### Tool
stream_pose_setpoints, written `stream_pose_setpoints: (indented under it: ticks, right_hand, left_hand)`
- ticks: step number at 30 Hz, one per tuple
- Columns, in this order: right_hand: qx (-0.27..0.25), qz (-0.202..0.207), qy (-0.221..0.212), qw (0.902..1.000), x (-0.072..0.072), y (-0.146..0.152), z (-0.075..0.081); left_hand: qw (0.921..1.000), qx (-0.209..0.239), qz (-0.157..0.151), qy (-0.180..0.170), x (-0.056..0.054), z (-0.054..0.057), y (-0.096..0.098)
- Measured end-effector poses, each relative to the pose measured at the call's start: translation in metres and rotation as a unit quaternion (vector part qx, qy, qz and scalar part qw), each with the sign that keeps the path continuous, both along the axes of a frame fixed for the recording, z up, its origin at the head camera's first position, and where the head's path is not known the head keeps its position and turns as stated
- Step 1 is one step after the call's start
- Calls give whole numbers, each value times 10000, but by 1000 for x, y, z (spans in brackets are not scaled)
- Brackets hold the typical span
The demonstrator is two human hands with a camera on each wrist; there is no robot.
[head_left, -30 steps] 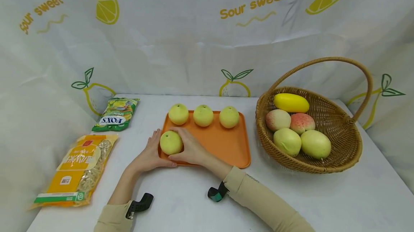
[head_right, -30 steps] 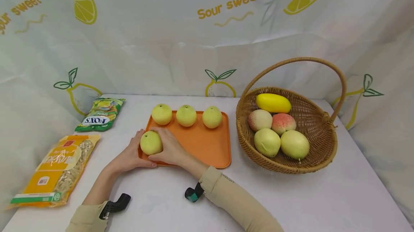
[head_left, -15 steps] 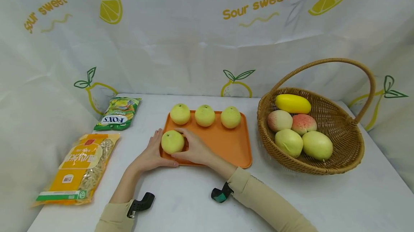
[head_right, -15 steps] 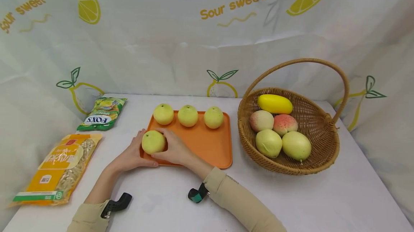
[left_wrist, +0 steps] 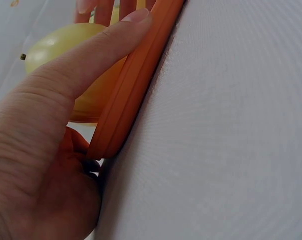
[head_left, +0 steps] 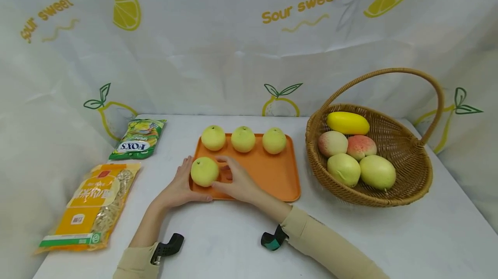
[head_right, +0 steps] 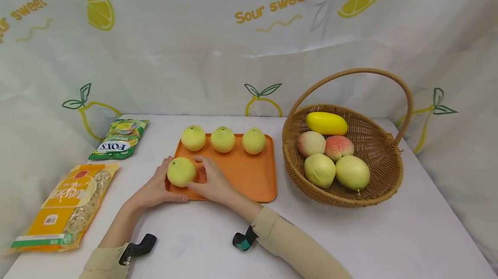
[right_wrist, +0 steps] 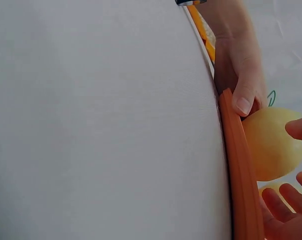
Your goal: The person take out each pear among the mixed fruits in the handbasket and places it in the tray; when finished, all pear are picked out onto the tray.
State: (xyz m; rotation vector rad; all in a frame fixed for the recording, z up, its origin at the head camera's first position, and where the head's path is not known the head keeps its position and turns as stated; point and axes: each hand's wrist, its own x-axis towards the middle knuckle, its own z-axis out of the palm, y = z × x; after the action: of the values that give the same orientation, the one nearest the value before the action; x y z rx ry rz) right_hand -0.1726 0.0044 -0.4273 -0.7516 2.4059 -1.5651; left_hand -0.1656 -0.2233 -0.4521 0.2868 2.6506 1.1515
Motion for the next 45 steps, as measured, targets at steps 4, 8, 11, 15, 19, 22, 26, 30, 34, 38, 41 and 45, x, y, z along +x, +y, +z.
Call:
stream_pose_setpoints:
  ticks: [4,8,11,15,19,22,26,30,34,38,41,45]
  right_hand:
    - [-293,-90,122,9995,6,11,1]
    - [-624,-115,34,9980,13,21,5]
    - [-819,-117,-278,9962,18,29,11]
    - [-913,-198,-601,9938,22,42,9]
    - [-882,-267,-707,9932,25,54,7]
    - [-880,-250,-776,9928,28,64,10]
    - [-870,-217,-886,9920,32,75,13]
    - [-827,-141,-894,9925,36,86,17]
    - [-809,-104,-896,9926,39,97,19]
    - [-852,-19,-867,9926,43,109,22]
    - [-883,77,-808,9928,45,117,25]
    - [-891,181,-785,9928,49,126,30]
  left_hand:
    - [10000,-27,15,-19,1,1,-1]
    - [10000,-60,35,-49,2,1,-2]
    - [10000,-63,21,-33,2,0,-2]
    - [10000,-24,-15,1,1,-1,-2]
    - [10000,0,-21,2,1,0,-1]
    - [10000,-1,-7,-23,2,0,-1]
    - [10000,-19,6,-61,2,1,-2]
    - [9999,-17,10,-102,2,1,-3]
    - [9999,-2,4,-106,2,1,-3]
    - [10000,-11,-10,-91,2,1,-3]
    - [9999,-14,3,-105,2,1,-2]
    - [10000,-41,9,-89,2,2,-2]
